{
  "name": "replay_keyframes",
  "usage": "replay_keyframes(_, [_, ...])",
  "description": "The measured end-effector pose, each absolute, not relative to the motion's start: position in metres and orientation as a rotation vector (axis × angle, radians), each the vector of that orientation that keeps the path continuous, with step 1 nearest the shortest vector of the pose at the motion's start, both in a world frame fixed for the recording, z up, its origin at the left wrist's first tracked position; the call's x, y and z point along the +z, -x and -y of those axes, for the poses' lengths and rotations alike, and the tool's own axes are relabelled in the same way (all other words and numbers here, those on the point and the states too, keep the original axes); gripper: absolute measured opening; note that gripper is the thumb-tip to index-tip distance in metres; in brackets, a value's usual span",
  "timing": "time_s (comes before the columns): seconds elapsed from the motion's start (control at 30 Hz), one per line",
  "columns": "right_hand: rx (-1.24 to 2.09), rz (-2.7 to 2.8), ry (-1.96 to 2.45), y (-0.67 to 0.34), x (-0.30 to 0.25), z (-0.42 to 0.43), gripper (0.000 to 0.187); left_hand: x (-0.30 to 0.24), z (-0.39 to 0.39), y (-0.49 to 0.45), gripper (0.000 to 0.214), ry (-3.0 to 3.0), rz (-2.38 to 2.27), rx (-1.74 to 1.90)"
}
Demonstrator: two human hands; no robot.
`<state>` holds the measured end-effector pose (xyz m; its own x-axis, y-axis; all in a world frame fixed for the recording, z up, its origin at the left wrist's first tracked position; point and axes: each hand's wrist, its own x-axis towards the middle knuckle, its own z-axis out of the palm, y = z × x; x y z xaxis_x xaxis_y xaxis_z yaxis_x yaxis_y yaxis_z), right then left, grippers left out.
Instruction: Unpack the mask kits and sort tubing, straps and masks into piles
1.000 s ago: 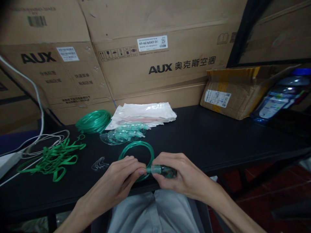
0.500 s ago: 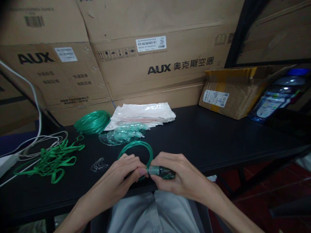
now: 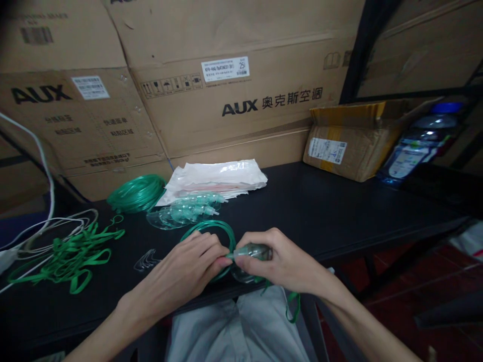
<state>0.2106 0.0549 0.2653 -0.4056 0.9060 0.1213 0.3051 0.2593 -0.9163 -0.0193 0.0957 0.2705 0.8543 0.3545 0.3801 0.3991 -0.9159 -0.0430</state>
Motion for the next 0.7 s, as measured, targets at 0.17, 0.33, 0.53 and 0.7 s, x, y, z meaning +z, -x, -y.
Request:
replay_keyframes(0.17, [1.149, 1.805, 1.079, -0.2088, 0.2683, -0.0571, 0.037, 0.2699, -0.0905, 0.0196, 0.023, 2.929, 0.684, -0.711])
replay_keyframes(0.33, [1.151, 1.773, 1.098, -0.2077, 0.2692, -0.0557, 0.036, 0.2668, -0.0899, 0.0185, 0.016, 2.862, 0.714, -0.832])
replay_keyframes(0.53, [1.110, 1.808, 1.121, -0.2069, 0.2671, -0.0561, 0.036, 0.2631, -0.0904, 0.0207, 0.017, 2.830, 0.679, -0.796])
replay_keyframes(0.7, [0.932, 1.920, 1.134, -0.2042, 0.2621, -0.0542, 0.024, 0.2654, -0.0881, 0.0227, 0.018, 2.926, 0.684, -0.727])
